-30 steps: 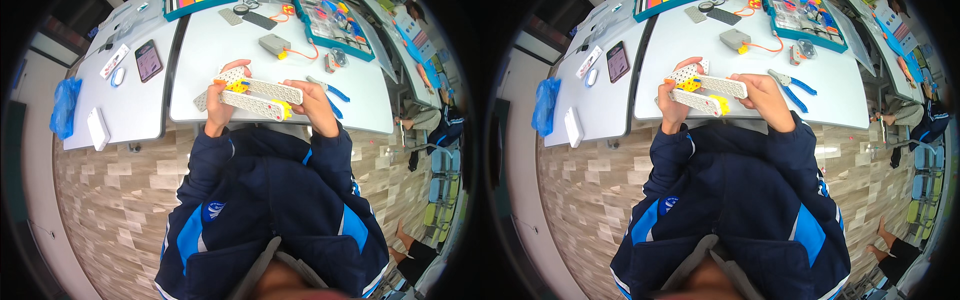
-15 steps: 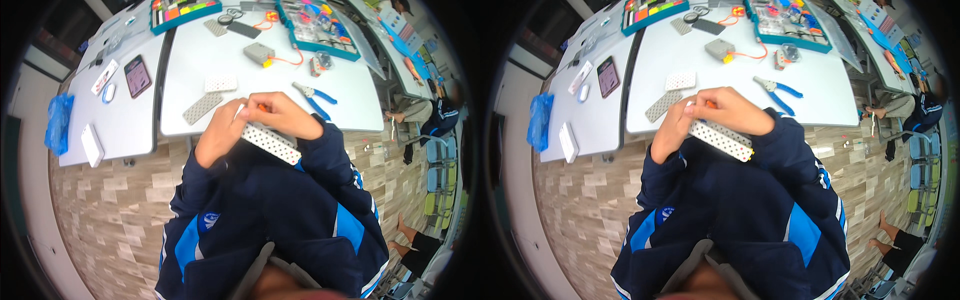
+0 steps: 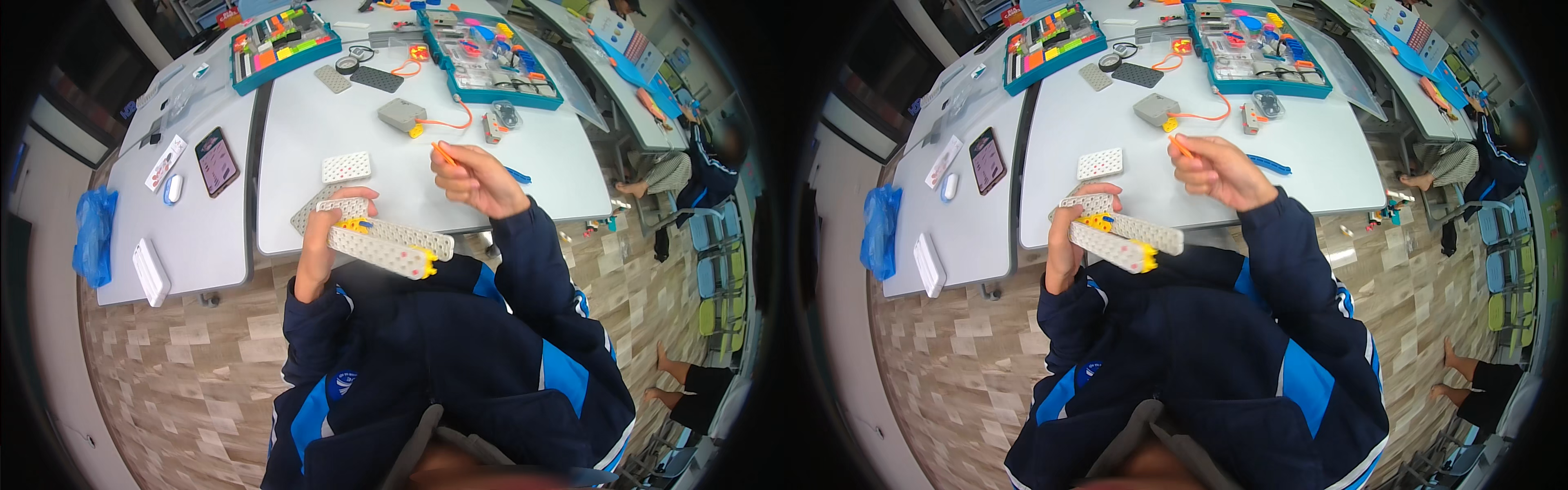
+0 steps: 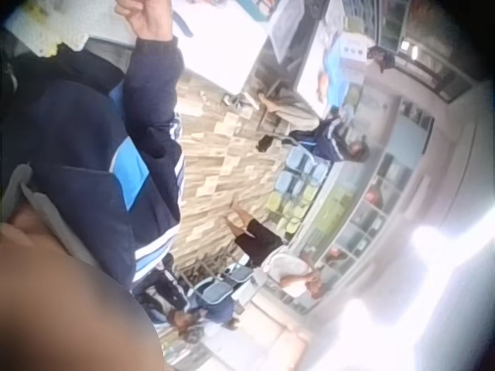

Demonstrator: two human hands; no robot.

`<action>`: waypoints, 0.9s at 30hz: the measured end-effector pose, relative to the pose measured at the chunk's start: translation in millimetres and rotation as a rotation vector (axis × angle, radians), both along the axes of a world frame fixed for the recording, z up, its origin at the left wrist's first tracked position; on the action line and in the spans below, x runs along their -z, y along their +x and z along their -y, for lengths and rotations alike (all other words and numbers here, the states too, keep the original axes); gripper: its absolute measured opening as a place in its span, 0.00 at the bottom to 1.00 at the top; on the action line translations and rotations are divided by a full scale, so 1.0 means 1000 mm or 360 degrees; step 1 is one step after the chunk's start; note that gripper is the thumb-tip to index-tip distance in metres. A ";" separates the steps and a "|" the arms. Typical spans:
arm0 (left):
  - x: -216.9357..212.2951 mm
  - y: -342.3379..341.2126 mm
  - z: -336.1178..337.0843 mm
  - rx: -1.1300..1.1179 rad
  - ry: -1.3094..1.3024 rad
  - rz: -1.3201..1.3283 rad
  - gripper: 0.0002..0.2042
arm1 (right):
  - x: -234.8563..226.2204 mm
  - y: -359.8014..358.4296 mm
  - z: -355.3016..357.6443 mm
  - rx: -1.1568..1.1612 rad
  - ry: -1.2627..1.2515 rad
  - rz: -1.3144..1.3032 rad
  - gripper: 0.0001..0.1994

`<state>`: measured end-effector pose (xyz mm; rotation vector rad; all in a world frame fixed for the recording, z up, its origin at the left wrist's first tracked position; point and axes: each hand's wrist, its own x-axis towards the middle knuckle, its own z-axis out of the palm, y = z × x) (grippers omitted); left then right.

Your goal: The person assembles a small electronics project using a perforated board, wires, and a motor. They connect wires to the board, use pliers to strip wire ends, and attach components to build a structure.

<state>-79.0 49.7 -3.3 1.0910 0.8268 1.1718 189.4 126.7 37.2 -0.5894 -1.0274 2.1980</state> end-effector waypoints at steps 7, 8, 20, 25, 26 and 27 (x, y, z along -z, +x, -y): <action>0.013 0.010 -0.019 0.0165 -0.0234 0.0637 0.33 | -0.010 0.009 -0.085 0.0338 0.0622 0.0589 0.17; 0.016 0.013 -0.022 0.0140 -0.0234 0.0701 0.33 | -0.013 0.007 -0.103 0.0392 0.0753 0.0664 0.17; 0.039 0.010 -0.027 0.0219 -0.0292 0.0975 0.34 | 0.067 -0.038 -0.229 0.0740 0.1948 0.2497 0.08; 0.042 0.012 -0.024 0.0126 -0.0319 0.1100 0.33 | 0.043 -0.014 -0.218 0.0494 0.1525 0.2013 0.06; 0.043 0.016 -0.021 -0.0013 -0.0256 0.0995 0.33 | 0.038 -0.013 -0.218 0.0486 0.1520 0.2027 0.05; 0.043 0.013 -0.019 -0.0033 -0.0253 0.0999 0.33 | 0.030 -0.013 -0.222 0.0403 0.1362 0.2082 0.05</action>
